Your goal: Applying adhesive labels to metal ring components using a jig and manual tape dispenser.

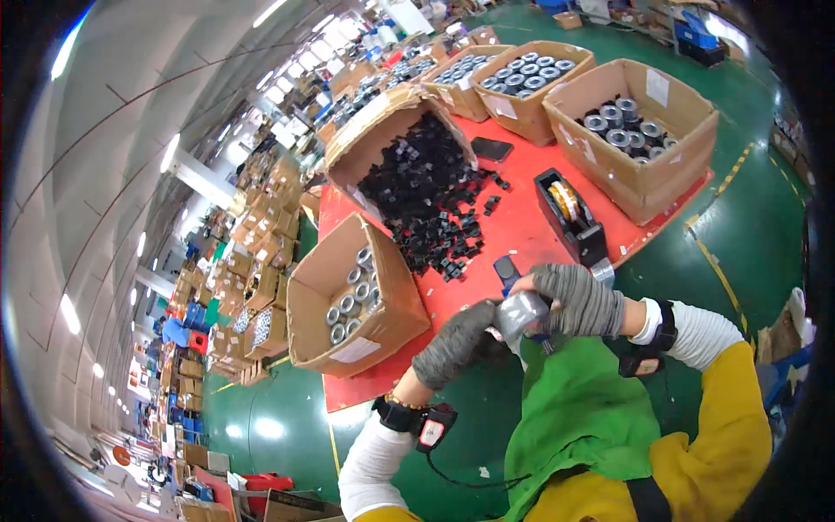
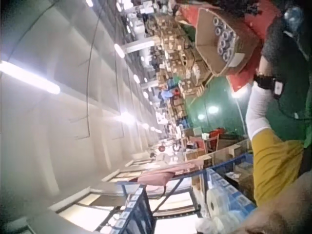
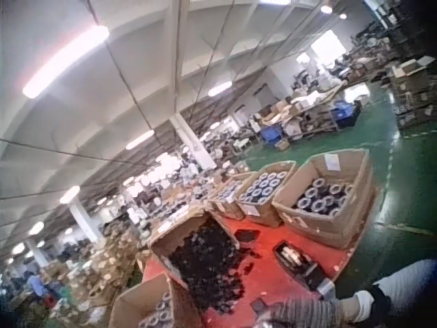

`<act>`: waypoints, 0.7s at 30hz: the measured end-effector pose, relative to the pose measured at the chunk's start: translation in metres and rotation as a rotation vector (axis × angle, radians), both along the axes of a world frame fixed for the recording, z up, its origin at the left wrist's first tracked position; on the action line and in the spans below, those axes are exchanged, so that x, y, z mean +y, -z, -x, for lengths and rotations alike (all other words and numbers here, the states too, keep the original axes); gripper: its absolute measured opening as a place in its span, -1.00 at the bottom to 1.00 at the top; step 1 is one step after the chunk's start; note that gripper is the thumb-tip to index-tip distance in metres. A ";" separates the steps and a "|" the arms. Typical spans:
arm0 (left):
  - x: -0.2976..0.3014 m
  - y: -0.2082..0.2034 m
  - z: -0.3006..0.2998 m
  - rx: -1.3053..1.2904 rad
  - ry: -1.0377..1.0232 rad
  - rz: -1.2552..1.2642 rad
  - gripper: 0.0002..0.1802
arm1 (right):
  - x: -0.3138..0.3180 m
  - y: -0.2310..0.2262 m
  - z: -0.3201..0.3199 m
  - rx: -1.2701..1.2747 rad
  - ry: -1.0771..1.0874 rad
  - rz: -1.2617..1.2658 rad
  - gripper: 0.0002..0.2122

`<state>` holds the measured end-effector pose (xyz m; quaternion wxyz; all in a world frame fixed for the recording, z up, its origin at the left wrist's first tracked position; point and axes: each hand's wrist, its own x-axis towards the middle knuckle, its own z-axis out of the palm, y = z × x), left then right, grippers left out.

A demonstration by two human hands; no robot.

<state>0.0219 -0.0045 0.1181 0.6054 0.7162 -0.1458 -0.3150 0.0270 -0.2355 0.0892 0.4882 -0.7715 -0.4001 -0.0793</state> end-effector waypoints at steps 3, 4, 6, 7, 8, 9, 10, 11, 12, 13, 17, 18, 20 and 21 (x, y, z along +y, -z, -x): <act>-0.024 0.009 0.018 -0.083 -0.085 0.032 -0.39 | -0.005 0.030 0.002 -0.059 0.088 -0.075 -0.55; -0.030 0.013 0.023 -0.377 -0.049 -0.012 -0.36 | -0.007 0.030 0.006 -0.064 0.119 -0.064 -0.54; -0.030 0.022 0.019 -0.613 -0.047 -0.229 -0.37 | -0.009 0.027 0.013 0.001 0.119 -0.030 -0.52; -0.027 0.027 0.014 -0.581 -0.065 -0.254 -0.37 | -0.010 0.027 0.012 0.037 0.120 -0.060 -0.51; -0.026 0.029 0.010 -0.547 -0.083 -0.278 -0.38 | -0.012 0.028 0.010 0.075 0.122 -0.089 -0.50; -0.031 0.026 0.008 -0.454 -0.176 -0.221 -0.43 | -0.016 0.038 0.007 0.196 0.165 -0.150 -0.48; -0.024 0.032 0.002 -0.518 -0.222 -0.308 -0.47 | -0.023 0.031 0.009 0.164 0.193 -0.124 -0.47; -0.018 0.035 -0.002 -0.685 -0.288 -0.160 -0.53 | -0.030 0.032 0.003 0.103 0.271 -0.030 -0.47; -0.005 0.045 -0.014 -0.633 -0.340 -0.195 -0.58 | -0.037 0.038 0.008 0.044 0.357 0.074 -0.46; -0.005 0.045 -0.014 -0.613 -0.442 -0.136 -0.61 | -0.039 0.050 0.015 0.079 0.364 0.087 -0.46; -0.008 0.060 -0.022 -0.672 -0.429 -0.301 -0.55 | -0.041 0.083 0.026 -0.080 0.379 0.208 -0.46; -0.011 0.064 -0.020 -0.697 -0.393 -0.338 -0.54 | -0.037 0.088 0.032 -0.138 0.351 0.222 -0.45; -0.017 0.069 -0.017 -0.598 -0.348 -0.252 -0.55 | -0.031 0.090 0.040 -0.056 0.310 0.249 -0.44; -0.020 0.075 -0.017 -0.606 -0.349 -0.229 -0.55 | -0.029 0.092 0.044 -0.064 0.323 0.322 -0.43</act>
